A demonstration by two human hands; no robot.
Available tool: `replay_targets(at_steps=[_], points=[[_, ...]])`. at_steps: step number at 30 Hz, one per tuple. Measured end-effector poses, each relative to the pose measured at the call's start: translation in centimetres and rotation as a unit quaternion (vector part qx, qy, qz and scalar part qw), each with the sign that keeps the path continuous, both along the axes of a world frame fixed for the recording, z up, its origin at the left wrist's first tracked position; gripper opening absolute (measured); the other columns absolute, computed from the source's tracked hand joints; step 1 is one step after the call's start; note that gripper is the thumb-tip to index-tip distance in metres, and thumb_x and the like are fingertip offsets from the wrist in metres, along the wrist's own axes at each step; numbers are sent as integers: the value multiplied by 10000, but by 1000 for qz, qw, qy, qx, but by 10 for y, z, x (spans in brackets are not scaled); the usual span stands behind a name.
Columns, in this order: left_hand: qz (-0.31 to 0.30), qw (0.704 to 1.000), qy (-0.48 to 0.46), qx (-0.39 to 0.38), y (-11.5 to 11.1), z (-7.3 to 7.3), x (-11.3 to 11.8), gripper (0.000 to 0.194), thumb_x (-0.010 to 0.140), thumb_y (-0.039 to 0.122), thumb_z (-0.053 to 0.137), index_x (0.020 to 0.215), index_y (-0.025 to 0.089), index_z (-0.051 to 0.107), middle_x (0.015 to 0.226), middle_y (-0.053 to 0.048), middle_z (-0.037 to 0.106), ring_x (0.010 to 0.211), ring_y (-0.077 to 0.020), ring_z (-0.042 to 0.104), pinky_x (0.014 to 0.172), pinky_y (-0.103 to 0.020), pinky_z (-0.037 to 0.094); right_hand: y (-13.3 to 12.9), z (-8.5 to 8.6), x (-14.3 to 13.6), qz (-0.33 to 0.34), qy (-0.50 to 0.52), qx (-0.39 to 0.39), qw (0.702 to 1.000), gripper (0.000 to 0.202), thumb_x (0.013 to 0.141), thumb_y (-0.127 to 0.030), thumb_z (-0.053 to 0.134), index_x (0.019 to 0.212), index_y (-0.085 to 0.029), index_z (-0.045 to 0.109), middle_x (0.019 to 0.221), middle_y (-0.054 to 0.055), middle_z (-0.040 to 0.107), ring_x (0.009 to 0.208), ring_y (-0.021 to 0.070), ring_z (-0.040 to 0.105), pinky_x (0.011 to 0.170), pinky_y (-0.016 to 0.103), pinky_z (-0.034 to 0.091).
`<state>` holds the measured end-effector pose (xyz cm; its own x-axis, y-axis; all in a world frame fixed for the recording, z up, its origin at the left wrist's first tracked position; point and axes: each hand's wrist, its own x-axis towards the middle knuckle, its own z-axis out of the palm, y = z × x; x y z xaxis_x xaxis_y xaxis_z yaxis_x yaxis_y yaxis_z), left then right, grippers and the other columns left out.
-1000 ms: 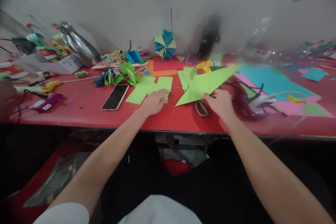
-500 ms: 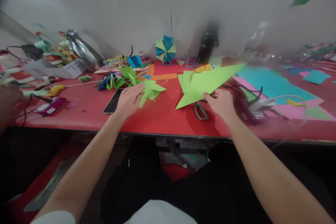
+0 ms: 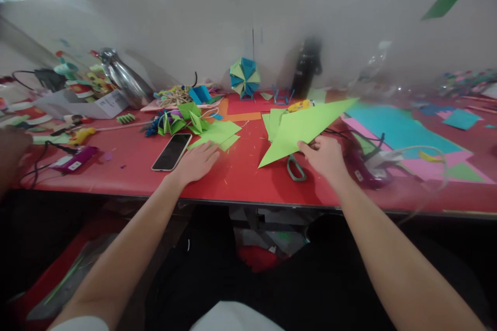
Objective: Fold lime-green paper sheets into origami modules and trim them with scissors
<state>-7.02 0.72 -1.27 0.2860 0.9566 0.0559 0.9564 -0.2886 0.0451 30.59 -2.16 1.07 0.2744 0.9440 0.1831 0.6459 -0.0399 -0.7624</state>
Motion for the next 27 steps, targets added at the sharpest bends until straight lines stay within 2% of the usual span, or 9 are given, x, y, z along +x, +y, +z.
replay_targets(at_steps=[5, 8, 10, 14, 20, 27], points=[[40, 999, 16, 21, -1, 2, 9, 576, 1060, 474, 229, 1516, 237, 488, 1613, -137, 453, 1444, -393, 448, 1131, -587, 387, 4, -5, 1, 23, 58, -3, 998, 308, 802, -393, 733, 590, -215, 597, 556, 48, 663, 484, 173, 584, 494, 308, 422], [66, 997, 19, 40, 1, 1, 17, 551, 1059, 457, 230, 1470, 238, 525, 1539, -142, 521, 1375, -409, 488, 1093, -590, 403, 11, -13, 0, 48, 109, -9, 993, 191, 816, -342, 710, 698, -213, 636, 605, 55, 695, 503, 188, 621, 501, 313, 485], [82, 995, 19, 47, 3, 0, 22, 546, 1057, 463, 239, 1457, 238, 535, 1487, -149, 553, 1338, -410, 505, 1074, -586, 407, 15, -18, -2, 60, 141, -12, 988, 108, 815, -309, 696, 796, -207, 662, 678, 68, 735, 533, 205, 656, 511, 326, 529], [102, 994, 15, 48, 2, -3, 28, 566, 1050, 484, 275, 1496, 227, 509, 1475, -179, 532, 1359, -416, 474, 1092, -573, 376, 18, -23, -6, 76, 185, -3, 980, 149, 826, -303, 671, 932, -199, 683, 889, 94, 792, 686, 235, 735, 616, 361, 605], [114, 993, -1, 40, 1, -3, 28, 555, 1040, 478, 322, 1517, 267, 511, 1456, -196, 509, 1345, -408, 484, 1090, -540, 369, 18, -20, -9, 101, 199, 4, 975, 151, 786, -280, 723, 909, -193, 711, 905, 91, 797, 817, 264, 758, 756, 400, 616], [123, 990, -64, 40, 8, -7, 25, 522, 1015, 413, 410, 1496, 251, 534, 1495, -198, 488, 1378, -413, 448, 1112, -576, 347, 16, -20, -15, 128, 228, -12, 965, 133, 795, -284, 741, 886, -195, 704, 910, 97, 800, 789, 256, 755, 787, 435, 620]])
